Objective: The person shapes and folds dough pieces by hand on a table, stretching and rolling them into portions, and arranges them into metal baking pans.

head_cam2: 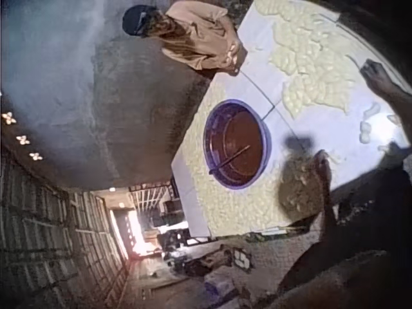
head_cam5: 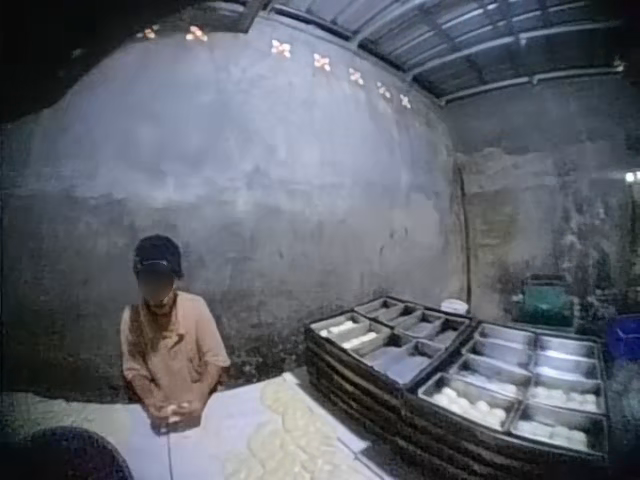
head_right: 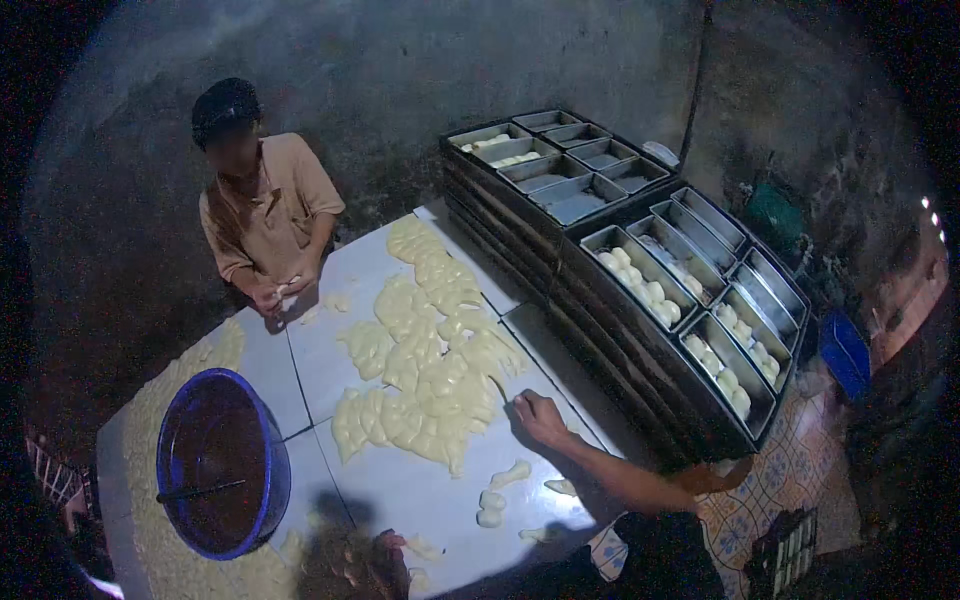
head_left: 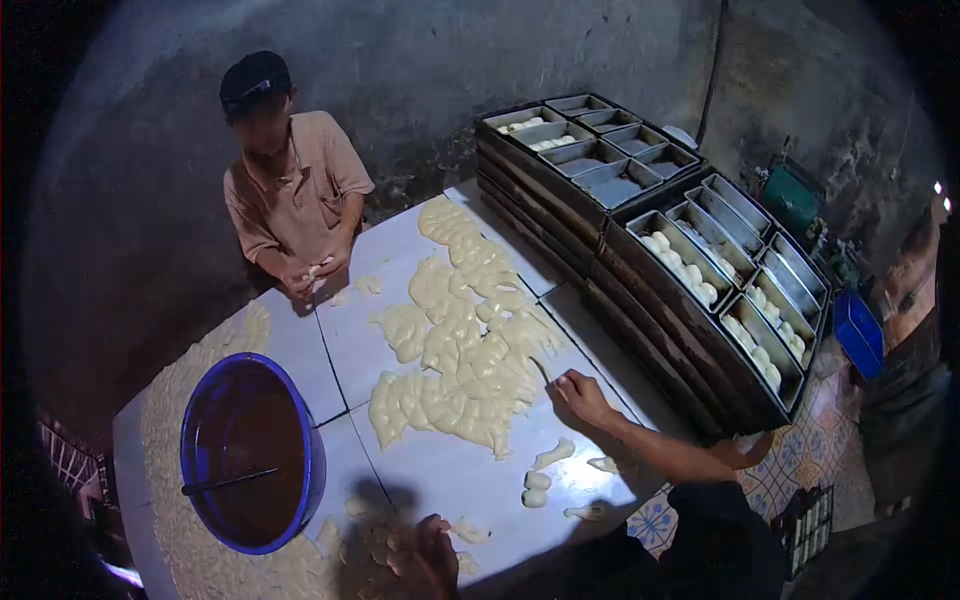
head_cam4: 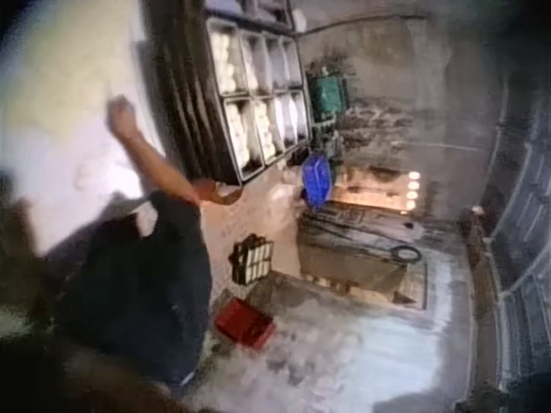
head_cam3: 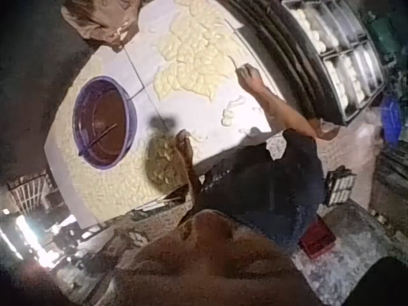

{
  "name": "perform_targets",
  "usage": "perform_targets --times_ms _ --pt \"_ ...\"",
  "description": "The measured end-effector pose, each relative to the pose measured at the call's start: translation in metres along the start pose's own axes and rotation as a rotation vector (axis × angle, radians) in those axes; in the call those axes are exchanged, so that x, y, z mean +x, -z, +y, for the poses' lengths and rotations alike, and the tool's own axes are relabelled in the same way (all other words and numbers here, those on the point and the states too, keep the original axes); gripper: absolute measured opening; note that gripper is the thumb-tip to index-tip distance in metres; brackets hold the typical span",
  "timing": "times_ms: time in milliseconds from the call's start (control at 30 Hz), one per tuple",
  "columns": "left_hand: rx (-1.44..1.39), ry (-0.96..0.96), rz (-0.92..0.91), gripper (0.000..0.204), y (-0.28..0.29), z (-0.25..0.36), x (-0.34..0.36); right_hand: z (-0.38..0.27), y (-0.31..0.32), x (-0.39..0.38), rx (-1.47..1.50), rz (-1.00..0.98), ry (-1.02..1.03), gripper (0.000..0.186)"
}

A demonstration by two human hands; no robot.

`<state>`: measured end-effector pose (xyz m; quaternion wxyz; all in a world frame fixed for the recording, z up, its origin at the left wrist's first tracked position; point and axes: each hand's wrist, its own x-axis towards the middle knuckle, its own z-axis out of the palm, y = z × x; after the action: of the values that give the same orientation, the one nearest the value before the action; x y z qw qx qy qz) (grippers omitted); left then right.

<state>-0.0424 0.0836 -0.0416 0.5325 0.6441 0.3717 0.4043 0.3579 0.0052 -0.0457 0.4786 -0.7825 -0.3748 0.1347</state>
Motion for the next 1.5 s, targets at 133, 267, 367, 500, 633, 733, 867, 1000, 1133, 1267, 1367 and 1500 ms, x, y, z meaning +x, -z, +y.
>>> perform_targets --times_ms 133,267,367,500,633,733,867,1000,1133,1267,1367,1500 --pt "-0.024 0.068 0.003 0.018 0.025 -0.046 -0.015 -0.059 0.049 -0.067 0.479 -0.065 -0.499 0.035" --pt "-0.066 0.199 -0.09 0.024 -0.009 -0.016 -0.021 -0.114 0.067 -0.126 0.715 0.054 -0.267 0.049" --pt "-0.092 0.124 -0.277 0.031 -0.048 0.013 -0.026 -0.127 0.018 -0.154 0.773 -0.029 -0.144 0.061" --pt "-1.125 0.621 -0.609 0.052 -0.092 0.053 -0.014 -0.155 -0.025 -0.19 0.381 -0.628 0.211 0.073" --pt "-0.683 0.55 -0.412 0.042 -0.077 0.043 -0.019 -0.161 -0.015 -0.184 0.289 -0.69 -0.06 0.062" --pt "-0.906 0.592 0.034 0.017 -0.068 0.067 -0.019 -0.111 0.021 -0.146 -0.001 -0.105 0.141 0.032" --pt "-1.028 0.62 0.065 0.007 0.004 0.009 0.023 -0.027 0.072 -0.088 -0.488 0.143 0.056 0.038" --pt "-0.701 0.206 -0.044 0.008 0.003 0.025 0.035 0.011 0.066 -0.085 -0.55 -0.03 0.005 0.027" --pt "-0.572 0.321 0.052 0.009 0.0 0.013 0.043 0.012 0.065 -0.057 -0.005 0.025 -0.157 0.023" --pt "-0.528 0.41 0.068 0.01 -0.006 -0.002 0.047 -0.023 0.067 -0.005 0.57 0.102 -0.365 0.031" --pt "-0.512 0.452 0.046 0.011 -0.02 -0.007 0.053 -0.003 0.061 0.038 0.421 0.154 -0.261 0.029" --pt "-0.479 0.48 0.078 0.013 -0.009 -0.012 0.053 -0.036 0.056 0.088 0.565 0.268 -0.172 0.023"
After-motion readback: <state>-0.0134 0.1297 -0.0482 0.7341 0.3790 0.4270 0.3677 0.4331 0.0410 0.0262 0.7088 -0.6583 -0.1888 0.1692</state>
